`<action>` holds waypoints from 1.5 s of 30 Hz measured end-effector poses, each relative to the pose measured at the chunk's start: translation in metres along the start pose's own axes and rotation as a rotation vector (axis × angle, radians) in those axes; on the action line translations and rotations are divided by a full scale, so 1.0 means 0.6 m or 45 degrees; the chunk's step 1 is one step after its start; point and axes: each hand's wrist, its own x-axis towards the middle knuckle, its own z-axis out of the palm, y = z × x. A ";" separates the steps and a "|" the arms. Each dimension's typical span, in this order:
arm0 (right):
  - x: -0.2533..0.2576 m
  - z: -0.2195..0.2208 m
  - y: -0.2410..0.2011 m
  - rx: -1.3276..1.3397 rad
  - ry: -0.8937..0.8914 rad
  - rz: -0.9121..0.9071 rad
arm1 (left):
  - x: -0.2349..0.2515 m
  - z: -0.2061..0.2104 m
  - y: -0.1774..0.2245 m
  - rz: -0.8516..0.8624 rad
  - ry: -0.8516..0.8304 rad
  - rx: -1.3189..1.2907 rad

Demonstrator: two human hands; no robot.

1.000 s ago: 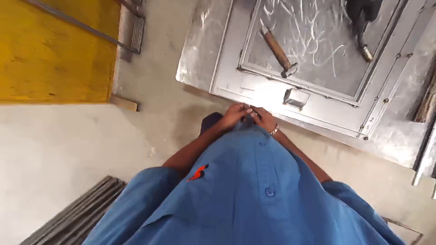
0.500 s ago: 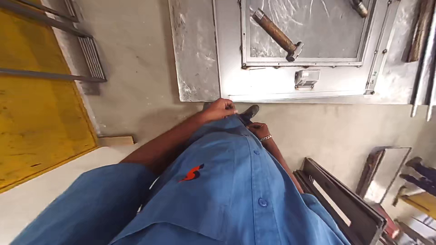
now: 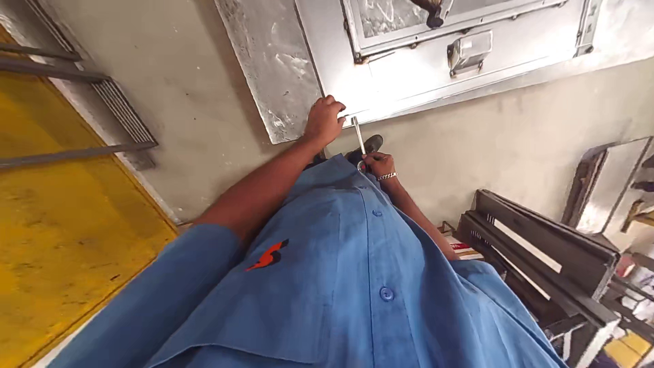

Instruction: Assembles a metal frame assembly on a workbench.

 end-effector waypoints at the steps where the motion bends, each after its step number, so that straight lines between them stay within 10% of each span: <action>1: 0.002 0.003 -0.005 0.009 0.004 0.021 | 0.002 0.002 0.001 0.000 0.000 0.029; 33: 0.007 -0.022 0.010 0.026 -0.063 -0.078 | 0.003 0.019 0.003 -0.043 0.089 0.043; 45: -0.045 -0.084 0.116 -0.030 0.022 0.064 | -0.046 0.059 -0.049 -0.032 0.536 -0.281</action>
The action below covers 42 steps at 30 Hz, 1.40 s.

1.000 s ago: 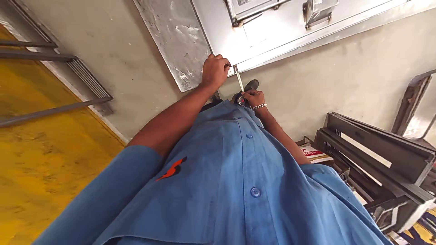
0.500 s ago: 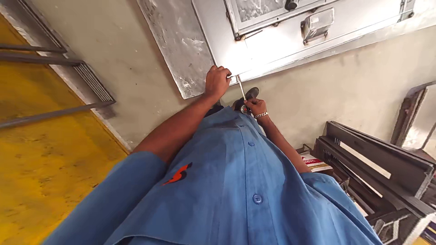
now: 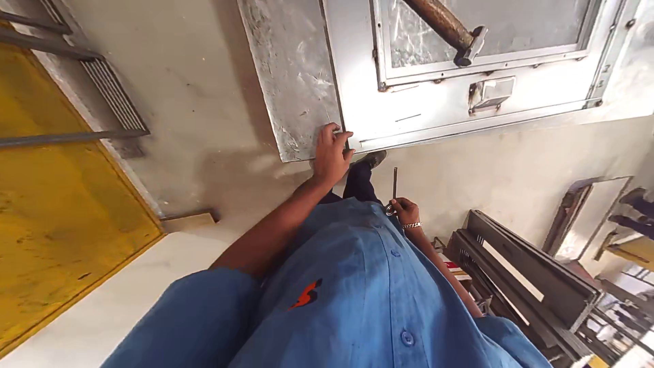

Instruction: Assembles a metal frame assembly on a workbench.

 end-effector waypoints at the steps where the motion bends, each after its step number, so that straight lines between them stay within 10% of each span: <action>1: 0.003 -0.001 -0.001 -0.013 -0.007 -0.002 | -0.001 0.004 -0.003 -0.005 0.007 -0.004; 30: 0.046 0.047 -0.130 -0.137 -0.083 -0.384 | 0.026 0.005 0.015 -0.043 -0.148 0.174; 40: -0.057 -0.069 0.019 -0.837 0.004 0.078 | 0.017 -0.031 0.000 0.082 -0.170 0.228; 42: -0.133 -0.076 -0.082 -0.870 -0.232 0.554 | 0.013 -0.048 -0.004 0.079 -0.182 0.185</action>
